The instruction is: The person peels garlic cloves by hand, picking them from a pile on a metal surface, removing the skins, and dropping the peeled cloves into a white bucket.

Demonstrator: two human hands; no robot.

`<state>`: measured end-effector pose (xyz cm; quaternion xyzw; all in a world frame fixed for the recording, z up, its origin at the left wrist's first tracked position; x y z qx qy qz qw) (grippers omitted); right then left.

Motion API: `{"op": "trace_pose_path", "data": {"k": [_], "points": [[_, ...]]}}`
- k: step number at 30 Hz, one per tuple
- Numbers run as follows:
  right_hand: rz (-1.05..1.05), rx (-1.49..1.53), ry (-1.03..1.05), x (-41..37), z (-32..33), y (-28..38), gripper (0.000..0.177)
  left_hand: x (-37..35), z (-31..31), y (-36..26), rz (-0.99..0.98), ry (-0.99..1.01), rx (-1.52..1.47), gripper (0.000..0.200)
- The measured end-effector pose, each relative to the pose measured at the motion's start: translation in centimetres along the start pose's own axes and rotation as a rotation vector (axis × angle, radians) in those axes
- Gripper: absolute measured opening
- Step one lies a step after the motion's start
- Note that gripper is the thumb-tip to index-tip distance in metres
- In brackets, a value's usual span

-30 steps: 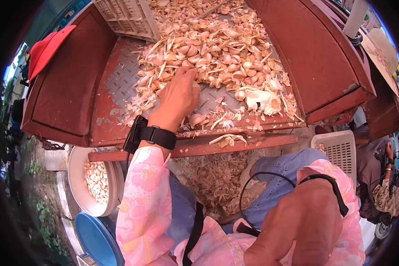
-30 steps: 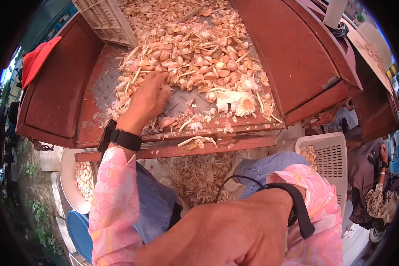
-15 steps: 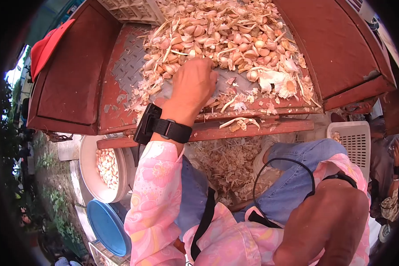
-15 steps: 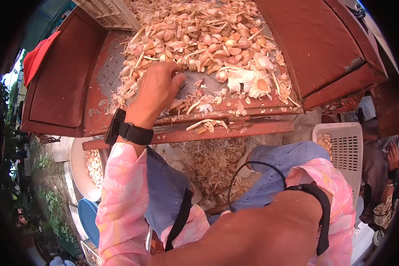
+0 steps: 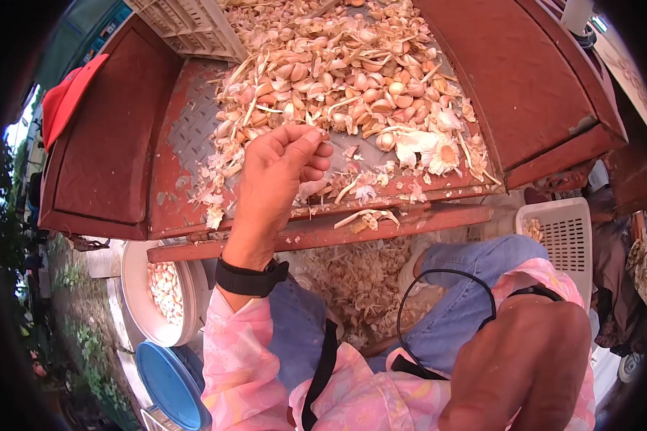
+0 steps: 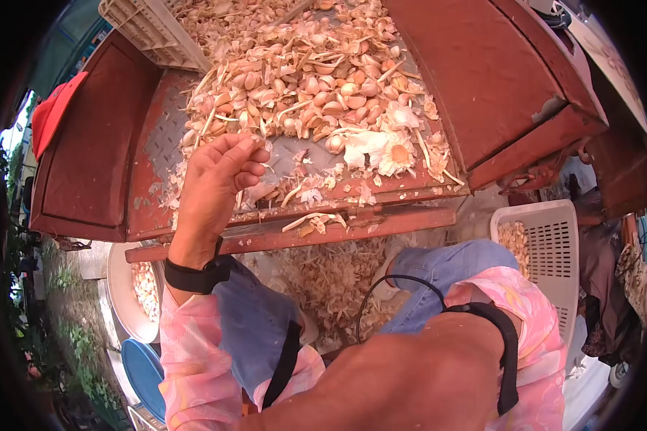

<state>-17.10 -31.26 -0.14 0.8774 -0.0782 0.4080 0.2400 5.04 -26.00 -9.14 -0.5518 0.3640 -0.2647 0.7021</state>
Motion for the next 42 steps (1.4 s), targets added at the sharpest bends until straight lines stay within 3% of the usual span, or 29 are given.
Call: {"op": "trace_pose_path", "data": {"k": [1, 2, 4, 5, 7, 9, 11, 13, 16, 18, 19, 21, 23, 24, 26, 27, 28, 29, 30, 34, 36, 37, 39, 42], "points": [[0.012, -0.052, 0.011, 0.3, 0.0, 0.1, 0.009, -1.3, 0.0, -0.4, 0.069, 0.11, -0.333, 0.022], [0.009, -0.056, 0.023, 1.2, 0.0, 0.6, 0.009, -2.1, 0.1, -0.4, 0.057, 0.107, -0.331, 0.022], [-0.222, -0.321, 0.088, 2.9, -0.3, 1.2, 0.017, -3.8, 0.1, -0.2, 0.083, 0.24, -0.653, 0.02], [-0.224, -0.324, 0.091, 2.6, -0.4, 1.0, 0.017, -4.3, 0.1, 0.0, 0.078, 0.242, -0.654, 0.02], [-0.386, -0.025, 0.006, 1.1, 0.0, -0.4, 0.008, -5.3, -0.1, 0.7, 0.14, 0.352, -0.896, 0.022], [0.092, -0.5, -0.051, 1.6, 1.5, -1.3, 0.008, -6.3, -0.7, 1.0, 0.182, 0.322, -0.951, 0.023], [-0.13, -1.051, -0.119, 1.9, 2.7, -0.9, 0.012, -7.5, -1.6, 1.7, 0.214, 0.293, -1.013, 0.023], [-0.115, -1.559, 0.088, 1.3, 5.5, -2.4, 0.01, -8.5, -3.0, 3.3, 0.36, 0.279, -1.245, 0.023], [-0.244, -1.777, 0.217, 0.3, 8.3, -4.2, 0.008, -9.4, -3.6, 4.7, 0.371, 0.318, -1.434, 0.023], [-0.285, -1.768, 0.161, 1.3, 9.5, -3.6, 0.009, -9.0, -2.1, 7.4, 0.282, 0.438, -1.623, 0.024], [-0.311, -1.757, 0.091, 2.0, 10.3, -3.2, 0.009, -9.6, -0.2, 6.4, 0.335, 0.327, -1.613, 0.024], [-0.409, -1.736, -0.215, 2.3, 12.8, -3.1, 0.012, -11.5, 5.1, 4.4, 0.105, 0.093, -1.44, 0.023], [-0.404, -1.749, -0.205, 2.2, 15.4, -3.2, 0.016, -13.6, 12.5, 5.1, -0.149, -0.183, -1.17, 0.021], [-0.529, -1.879, -0.141, 2.5, 16.1, -3.4, 0.019, -15.0, 16.8, 5.9, -0.198, -0.313, -1.015, 0.021], [-0.706, -2.049, -0.039, 3.0, 18.1, -3.8, 0.025, -17.4, 23.8, 8.1, -0.157, -0.86, -0.523, 0.027], [-0.704, -2.048, -0.049, 3.1, 19.4, -4.1, 0.025, -18.5, 25.0, 8.0, 0.077, -1.055, -0.231, 0.033], [-0.706, -2.111, 0.012, 3.1, 20.7, -4.4, 0.024, -19.8, 28.1, 10.4, 0.075, -1.084, -0.052, 0.034], [-0.706, -2.175, 0.074, 3.3, 21.4, -4.8, 0.023, -20.4, 30.7, 12.5, 0.068, -1.106, 0.128, 0.036], [-0.794, -2.171, 0.053, 3.7, 21.3, -5.3, 0.021, -20.1, 29.5, 11.2, 0.065, -1.099, 0.135, 0.036], [-0.74, -2.266, 0.209, 3.6, 21.3, -5.4, 0.02, -17.3, 17.6, 5.1, -0.055, -0.716, -0.182, 0.028], [-0.936, -2.057, 0.041, 4.3, 20.1, -4.8, 0.017, -15.5, 12.7, 3.7, -0.05, -0.595, -0.14, 0.025], [-0.947, -2.062, 0.055, 3.9, 19.9, -4.5, 0.017, -14.6, 10.6, 3.2, -0.079, -0.506, -0.121, 0.026], [-0.673, -1.657, -0.208, 2.8, 19.4, -3.8, 0.014, -12.5, 7.5, 3.2, -0.074, -0.368, -0.208, 0.029], [-0.6, -1.311, -0.314, 2.0, 17.6, -4.0, 0.011, -9.9, 3.7, 3.1, -0.003, -0.211, -0.353, 0.033]]}}
Point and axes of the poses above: each hand's wrist, its own x-axis towards the middle knuckle, its own z-axis out of the back of the hand, y = z × x, the point moved 2 cm from there along x, towards the middle knuckle, and after that the axes turned 10 degrees about z, right-handed, at the moved point
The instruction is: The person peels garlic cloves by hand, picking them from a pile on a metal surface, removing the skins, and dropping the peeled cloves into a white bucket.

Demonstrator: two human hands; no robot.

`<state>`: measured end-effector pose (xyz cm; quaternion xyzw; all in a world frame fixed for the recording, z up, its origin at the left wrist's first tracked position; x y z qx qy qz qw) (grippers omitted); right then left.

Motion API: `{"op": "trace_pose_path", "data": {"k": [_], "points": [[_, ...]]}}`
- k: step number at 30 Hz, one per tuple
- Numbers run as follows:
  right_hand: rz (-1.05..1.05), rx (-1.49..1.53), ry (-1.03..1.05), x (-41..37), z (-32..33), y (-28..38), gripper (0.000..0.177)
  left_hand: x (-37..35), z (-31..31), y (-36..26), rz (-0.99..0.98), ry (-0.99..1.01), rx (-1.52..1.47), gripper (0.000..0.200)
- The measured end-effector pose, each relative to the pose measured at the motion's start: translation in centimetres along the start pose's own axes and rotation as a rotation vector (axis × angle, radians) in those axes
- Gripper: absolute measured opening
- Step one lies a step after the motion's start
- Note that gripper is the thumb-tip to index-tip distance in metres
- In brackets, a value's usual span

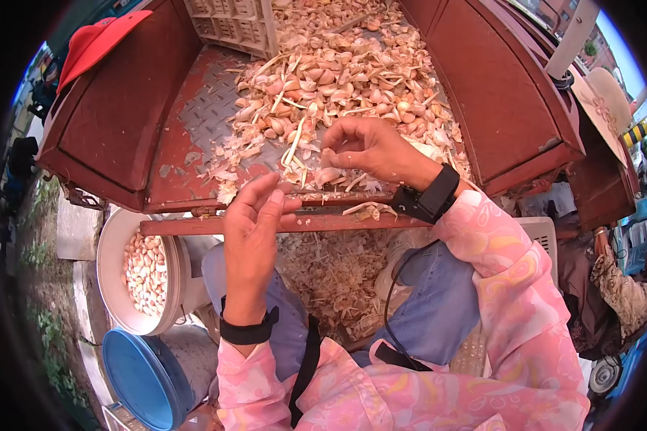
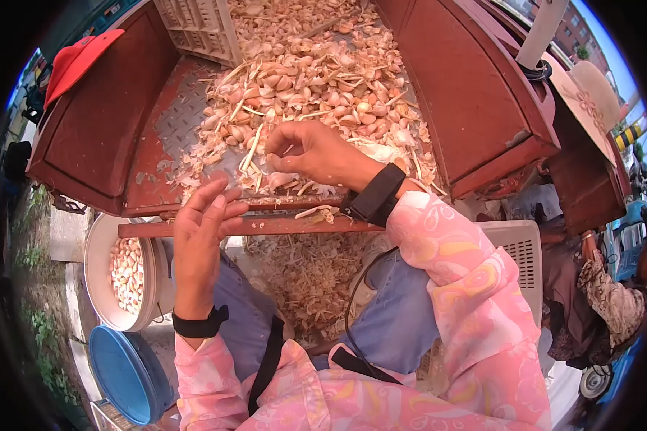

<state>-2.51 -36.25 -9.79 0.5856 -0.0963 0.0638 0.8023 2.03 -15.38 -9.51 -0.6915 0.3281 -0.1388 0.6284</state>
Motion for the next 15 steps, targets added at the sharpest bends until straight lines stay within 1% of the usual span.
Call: {"op": "trace_pose_path", "data": {"k": [1, 3, 4, 5, 6, 7, 9, 10, 11, 13, 14, 15], "points": [[0.035, 0.212, -0.004, -0.5, -0.4, 0.7, 0.01, 0.4, -1.0, 0.2, -0.001, -0.001, 0.001, 0.033], [0.054, 0.187, 0.019, -1.1, -1.0, 2.1, 0.011, 1.1, -2.9, 0.8, 0.142, 0.197, -0.322, 0.034], [0.07, 0.222, 0.037, -1.3, -1.3, 2.4, 0.011, 1.4, -3.3, 1.1, 0.143, 0.193, -0.316, 0.034], [0.086, 0.257, 0.054, -1.4, -1.6, 2.7, 0.011, 1.7, -3.6, 1.5, 0.15, 0.257, -0.45, 0.033], [0.074, 0.227, 0.055, -1.5, -1.7, 3.0, 0.012, 1.9, -3.7, 1.9, 0.155, 0.322, -0.585, 0.032], [0.079, 0.234, 0.054, -1.3, -1.7, 2.8, 0.012, 2.2, -3.4, 2.5, 0.155, 0.318, -0.577, 0.032], [0.292, -0.078, 0.067, -0.8, -1.4, 2.6, 0.013, 2.4, -2.0, 3.2, 0.131, 0.269, -0.785, 0.029], [0.214, -0.152, 0.042, -0.2, -1.0, 1.8, 0.017, 2.2, -0.5, 2.5, 0.072, 0.198, -0.747, 0.027], [0.217, -0.144, 0.031, 0.4, -0.5, 1.2, 0.017, 1.9, 1.5, 1.3, 0.014, 0.128, -0.709, 0.026], [0.023, -0.478, 0.043, 1.7, 0.4, -0.7, 0.02, 1.1, 7.7, -0.8, -0.244, -0.164, -0.413, 0.022], [0.114, -0.576, 0.015, 2.1, 0.5, -1.8, 0.021, 0.6, 11.3, -1.6, -0.294, -0.4, -0.239, 0.022], [0.114, -0.566, 0.001, 2.7, 0.5, -2.3, 0.021, 0.0, 14.9, -2.3, -0.345, -0.633, -0.057, 0.023]]}}
Point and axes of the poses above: each hand's wrist, its own x-axis towards the middle knuckle, its own z-axis out of the back of the hand, y = z × x, the point moved 2 cm from there along x, towards the middle knuckle, and after that the axes turned 10 degrees about z, right-handed, at the moved point
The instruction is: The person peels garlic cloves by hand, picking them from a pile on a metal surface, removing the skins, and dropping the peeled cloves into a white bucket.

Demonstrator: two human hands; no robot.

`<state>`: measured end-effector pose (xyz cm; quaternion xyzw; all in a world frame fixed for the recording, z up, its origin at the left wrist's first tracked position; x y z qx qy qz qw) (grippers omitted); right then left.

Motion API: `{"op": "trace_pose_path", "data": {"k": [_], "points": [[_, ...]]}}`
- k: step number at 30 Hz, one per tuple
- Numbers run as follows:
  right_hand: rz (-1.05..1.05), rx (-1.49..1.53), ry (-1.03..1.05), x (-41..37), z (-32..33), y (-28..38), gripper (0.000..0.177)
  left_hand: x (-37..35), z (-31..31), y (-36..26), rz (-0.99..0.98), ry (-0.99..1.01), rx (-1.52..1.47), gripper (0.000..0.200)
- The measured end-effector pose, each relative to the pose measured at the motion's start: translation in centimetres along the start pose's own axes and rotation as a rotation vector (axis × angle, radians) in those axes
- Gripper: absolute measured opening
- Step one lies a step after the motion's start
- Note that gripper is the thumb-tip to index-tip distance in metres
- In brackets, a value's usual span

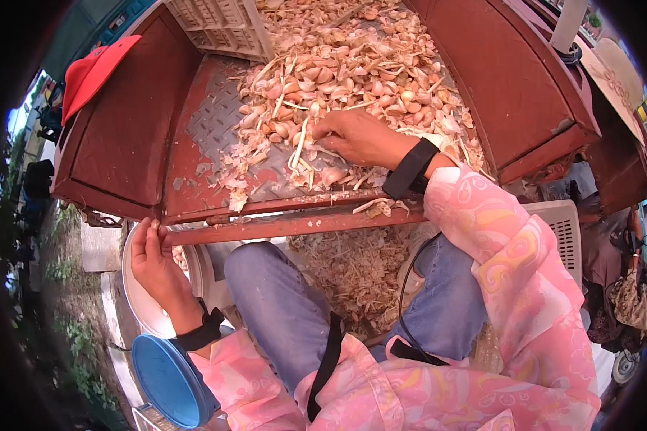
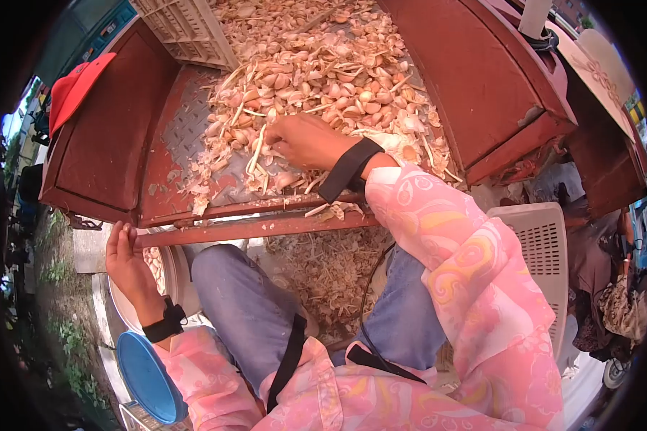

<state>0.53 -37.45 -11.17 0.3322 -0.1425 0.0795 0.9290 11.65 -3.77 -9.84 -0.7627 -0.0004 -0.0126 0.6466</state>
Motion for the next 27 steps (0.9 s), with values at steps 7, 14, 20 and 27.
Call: {"op": "trace_pose_path", "data": {"k": [7, 14, 20, 27], "points": [[0.065, -0.377, 0.051, 1.9, -2.0, -0.7, 0.022, 0.4, -0.1, -2.0, -0.087, 0.141, 0.405, 0.026], [-0.145, -0.558, 0.232, -0.4, 0.2, 1.6, 0.018, -2.7, -17.4, 2.0, -0.561, 0.649, 0.762, 0.017], [0.004, -0.529, 0.056, -1.2, -0.1, 1.8, 0.017, -1.8, -21.7, 5.7, -0.677, 0.711, 1.107, 0.018], [0.087, -0.558, -0.084, -1.2, -0.2, 0.1, 0.011, -1.1, -19.5, 4.3, -0.504, 0.683, 1.08, 0.017]]}}
Point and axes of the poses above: each hand's wrist, its own x-axis towards the middle knuckle, its own z-axis out of the back of the hand, y = z × x, the point moved 2 cm from there along x, towards the middle knuckle, and after that the axes turned 10 degrees about z, right-handed, at the moved point
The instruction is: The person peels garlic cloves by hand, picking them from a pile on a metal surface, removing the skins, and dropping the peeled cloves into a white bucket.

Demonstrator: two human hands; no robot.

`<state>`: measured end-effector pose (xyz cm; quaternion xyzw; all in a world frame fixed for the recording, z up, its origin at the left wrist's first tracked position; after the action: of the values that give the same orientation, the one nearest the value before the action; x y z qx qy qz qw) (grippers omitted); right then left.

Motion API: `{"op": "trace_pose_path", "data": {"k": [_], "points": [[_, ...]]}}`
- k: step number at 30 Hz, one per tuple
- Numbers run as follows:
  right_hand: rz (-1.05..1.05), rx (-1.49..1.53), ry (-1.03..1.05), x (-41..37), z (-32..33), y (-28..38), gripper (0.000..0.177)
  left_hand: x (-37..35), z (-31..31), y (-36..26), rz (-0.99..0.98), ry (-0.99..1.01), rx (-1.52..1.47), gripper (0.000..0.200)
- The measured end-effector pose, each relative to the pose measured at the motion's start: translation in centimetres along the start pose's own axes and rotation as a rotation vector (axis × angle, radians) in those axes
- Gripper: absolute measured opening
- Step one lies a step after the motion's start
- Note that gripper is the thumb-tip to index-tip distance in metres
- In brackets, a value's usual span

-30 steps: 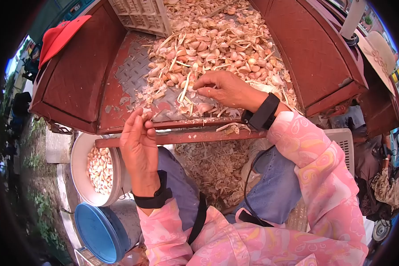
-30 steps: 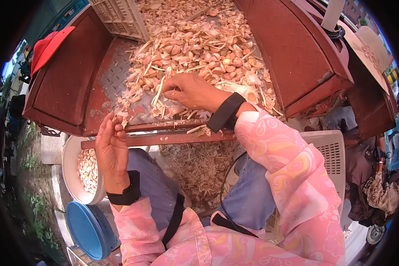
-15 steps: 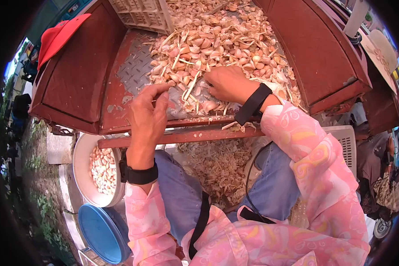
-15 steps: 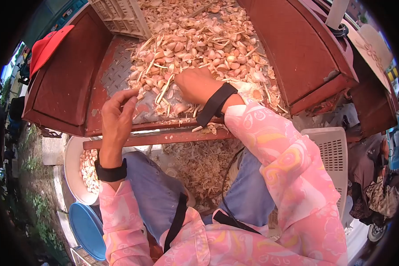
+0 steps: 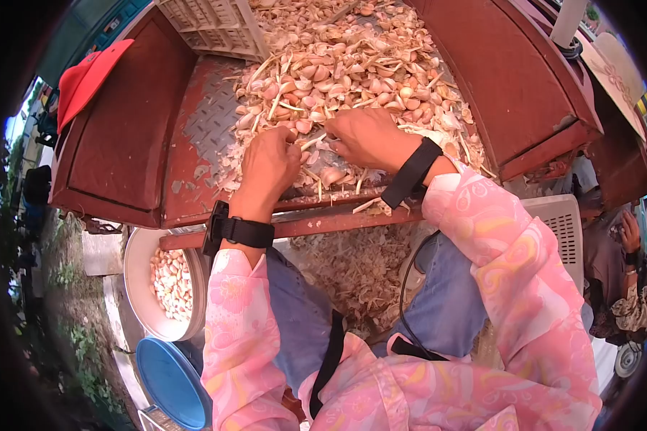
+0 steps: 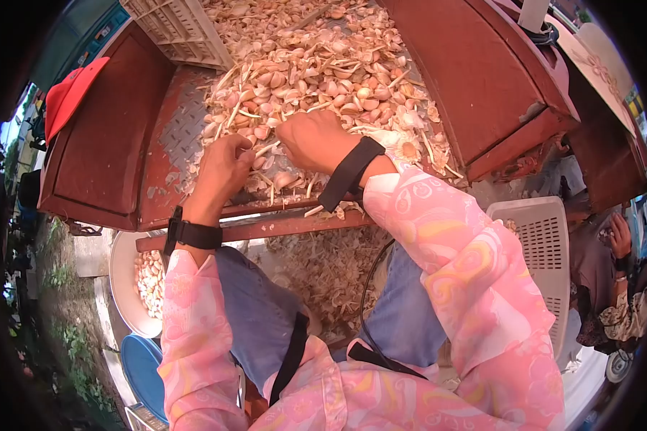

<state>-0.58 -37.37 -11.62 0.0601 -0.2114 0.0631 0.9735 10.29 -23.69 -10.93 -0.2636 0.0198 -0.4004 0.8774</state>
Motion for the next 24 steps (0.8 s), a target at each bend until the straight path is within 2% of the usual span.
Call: {"op": "trace_pose_path", "data": {"k": [1, 3, 5, 6, 8, 9, 11, 13, 15, 16, 17, 19, 20, 21, 24], "points": [[0.004, -0.012, -0.016, 0.0, -0.1, -0.1, 0.01, -0.2, 0.6, 0.2, 0.126, -0.018, -0.009, 0.017], [0.016, 0.0, -0.018, 0.1, 0.1, -0.1, 0.01, -0.7, 1.1, 0.3, 0.142, -0.063, 0.051, 0.018], [-0.034, 0.028, 0.025, 0.6, 0.3, 0.1, 0.009, -1.1, 1.3, -0.7, -0.077, -0.215, 0.015, 0.016], [-0.03, 0.028, 0.028, 0.9, 0.6, 0.5, 0.009, -1.1, 0.9, -0.8, -0.072, -0.218, 0.013, 0.016], [-0.085, 0.104, 0.061, 1.7, 1.1, 1.0, 0.016, -0.7, -0.7, -0.8, -0.175, -0.056, 0.143, 0.013], [-0.08, 0.102, 0.06, 2.1, 0.8, 1.0, 0.016, -0.5, -0.9, -0.6, -0.173, -0.061, 0.144, 0.013], [0.114, 0.201, -0.039, 2.8, -0.6, 0.8, 0.026, -0.1, -1.4, -0.2, -0.142, -0.052, 0.199, 0.01], [0.134, 0.222, -0.075, 3.3, -1.1, 1.3, 0.032, -0.7, -0.7, -0.3, -0.194, -0.089, 0.242, 0.011], [0.109, 0.194, 0.013, 3.5, -1.4, 1.6, 0.03, -1.4, 0.7, 0.2, 0.016, 0.018, -0.141, 0.011], [0.152, 0.157, -0.012, 3.6, -1.4, 1.7, 0.023, -1.8, 1.3, 0.7, 0.244, 0.148, -0.32, 0.01], [0.15, 0.16, -0.013, 3.5, -1.5, 1.8, 0.023, -2.5, 2.1, 0.7, 0.246, 0.151, -0.318, 0.01], [0.086, 0.067, 0.164, 3.8, -1.0, 2.3, 0.015, -4.3, 3.0, 1.2, 0.55, 0.253, -1.241, 0.014], [0.077, 0.103, 0.174, 3.8, -0.7, 2.5, 0.01, -4.9, 2.9, 2.0, 0.522, 0.293, -1.398, 0.017], [0.086, 0.104, 0.176, 3.8, -0.7, 2.5, 0.01, -5.6, 3.1, 1.9, 0.524, 0.284, -1.401, 0.017], [0.041, 0.231, 0.256, 3.2, -0.6, 2.7, 0.01, -7.8, 3.1, 1.1, 0.526, 0.26, -1.784, 0.016]]}}
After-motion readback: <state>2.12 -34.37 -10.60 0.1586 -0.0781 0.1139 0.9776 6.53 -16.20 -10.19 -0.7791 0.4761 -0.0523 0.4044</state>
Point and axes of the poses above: each hand's wrist, its own x-axis towards the middle knuckle, its own z-axis out of the back of the hand, y = z × x, the point moved 2 cm from there along x, towards the middle knuckle, and after that the axes turned 10 degrees about z, right-handed, at the moved point
